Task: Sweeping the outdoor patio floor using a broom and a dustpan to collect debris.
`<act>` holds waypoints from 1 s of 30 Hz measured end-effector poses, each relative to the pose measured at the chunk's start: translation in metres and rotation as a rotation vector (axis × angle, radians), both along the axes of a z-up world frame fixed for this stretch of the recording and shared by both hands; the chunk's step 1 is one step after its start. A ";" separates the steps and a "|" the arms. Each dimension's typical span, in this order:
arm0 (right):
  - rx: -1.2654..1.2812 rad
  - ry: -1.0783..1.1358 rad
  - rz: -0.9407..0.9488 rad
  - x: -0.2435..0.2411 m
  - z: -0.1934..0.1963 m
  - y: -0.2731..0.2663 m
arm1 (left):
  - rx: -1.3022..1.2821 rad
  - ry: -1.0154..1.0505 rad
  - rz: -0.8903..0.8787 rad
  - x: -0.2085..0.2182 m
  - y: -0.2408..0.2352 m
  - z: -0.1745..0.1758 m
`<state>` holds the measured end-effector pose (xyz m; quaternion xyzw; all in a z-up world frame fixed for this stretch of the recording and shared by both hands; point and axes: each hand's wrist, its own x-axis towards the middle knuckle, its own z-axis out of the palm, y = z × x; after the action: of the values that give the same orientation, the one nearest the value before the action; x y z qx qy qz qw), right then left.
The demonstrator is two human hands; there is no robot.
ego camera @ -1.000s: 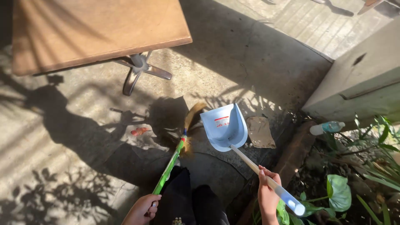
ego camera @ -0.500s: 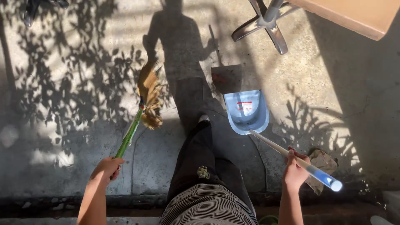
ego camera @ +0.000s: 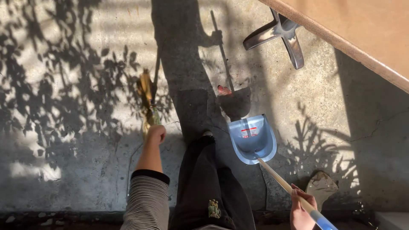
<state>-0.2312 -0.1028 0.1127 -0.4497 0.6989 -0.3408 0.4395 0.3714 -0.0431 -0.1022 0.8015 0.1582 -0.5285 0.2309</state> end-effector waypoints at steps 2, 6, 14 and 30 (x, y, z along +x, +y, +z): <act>-0.045 -0.001 0.035 0.005 -0.006 -0.001 | 0.005 0.072 -0.051 -0.081 -0.064 -0.006; -0.064 -0.002 0.058 0.032 0.031 -0.002 | -0.015 0.274 -0.153 -0.226 -0.122 0.028; -0.005 0.028 0.092 0.025 0.039 -0.029 | -0.279 0.382 -0.264 -0.186 -0.057 0.117; 0.225 0.197 0.091 -0.052 0.031 -0.020 | 0.123 0.043 -0.098 -0.131 -0.057 0.024</act>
<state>-0.2833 -0.1232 0.1437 -0.4601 0.7512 -0.1945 0.4315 0.2408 -0.1002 -0.0778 0.8094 0.1557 -0.5455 0.1515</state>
